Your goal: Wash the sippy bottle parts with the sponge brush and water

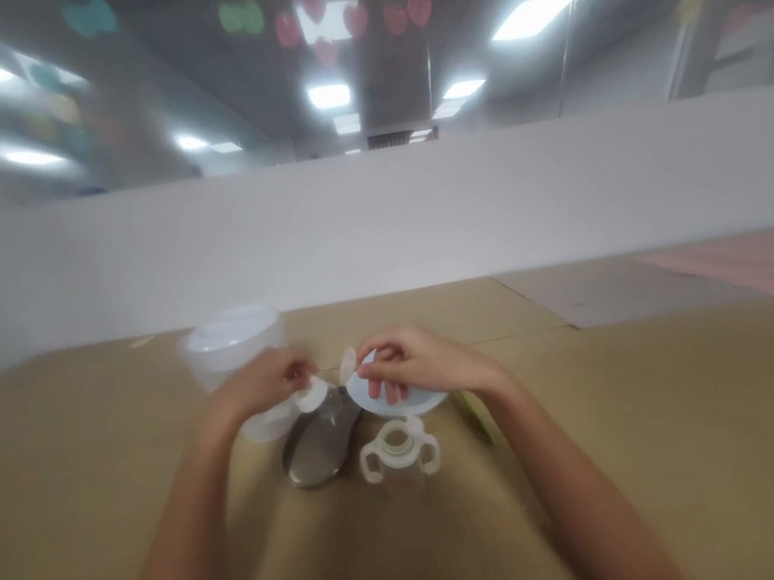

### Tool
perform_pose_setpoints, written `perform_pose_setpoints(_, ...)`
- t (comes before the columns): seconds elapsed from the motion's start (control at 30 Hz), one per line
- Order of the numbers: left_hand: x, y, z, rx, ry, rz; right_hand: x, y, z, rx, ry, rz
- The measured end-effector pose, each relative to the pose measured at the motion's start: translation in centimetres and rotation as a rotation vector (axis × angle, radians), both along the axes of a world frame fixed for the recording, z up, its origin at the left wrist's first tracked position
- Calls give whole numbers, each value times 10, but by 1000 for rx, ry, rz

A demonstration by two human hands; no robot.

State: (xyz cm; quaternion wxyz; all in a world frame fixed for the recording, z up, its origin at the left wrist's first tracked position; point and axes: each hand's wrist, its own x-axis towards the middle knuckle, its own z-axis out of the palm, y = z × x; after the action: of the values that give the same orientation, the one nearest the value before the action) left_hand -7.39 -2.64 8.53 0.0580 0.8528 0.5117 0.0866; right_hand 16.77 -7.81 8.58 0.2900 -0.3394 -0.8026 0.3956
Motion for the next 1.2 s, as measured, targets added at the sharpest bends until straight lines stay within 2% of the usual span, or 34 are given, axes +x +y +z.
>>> perform_pose_setpoints(0.23,8,-17,11,109,-71,-143,-7,15,-12,-100,-71,35)
perform_pose_setpoints(0.47,19,-31,22,253,-201,-135,-4,12,-7,-121,-261,119)
perform_pose_setpoints(0.57,24,-37,26,346,-319,-155,-3,16,-11,-11,-390,89)
perform_pose_setpoints(0.63,27,-40,26,393,-382,-210,-1,19,-14,85,-416,-2)
perform_pose_setpoints(0.77,36,-44,23,405,-417,-301,-2,13,-14,325,-176,-264)
perform_pose_setpoints(0.83,44,-46,20,424,-412,-342,-8,8,-13,425,-80,-245)
perform_pose_setpoints(0.9,53,-50,17,446,-418,-383,-16,6,-15,483,-72,-214)
perform_pose_setpoints(1.07,69,-72,14,532,-486,-470,-27,17,-28,745,-9,-401)
perform_pose_setpoints(1.13,72,-84,12,587,-509,-484,-23,20,-32,836,33,-405)
perform_pose_setpoints(1.2,72,-94,10,627,-496,-504,-18,20,-33,845,20,-409)
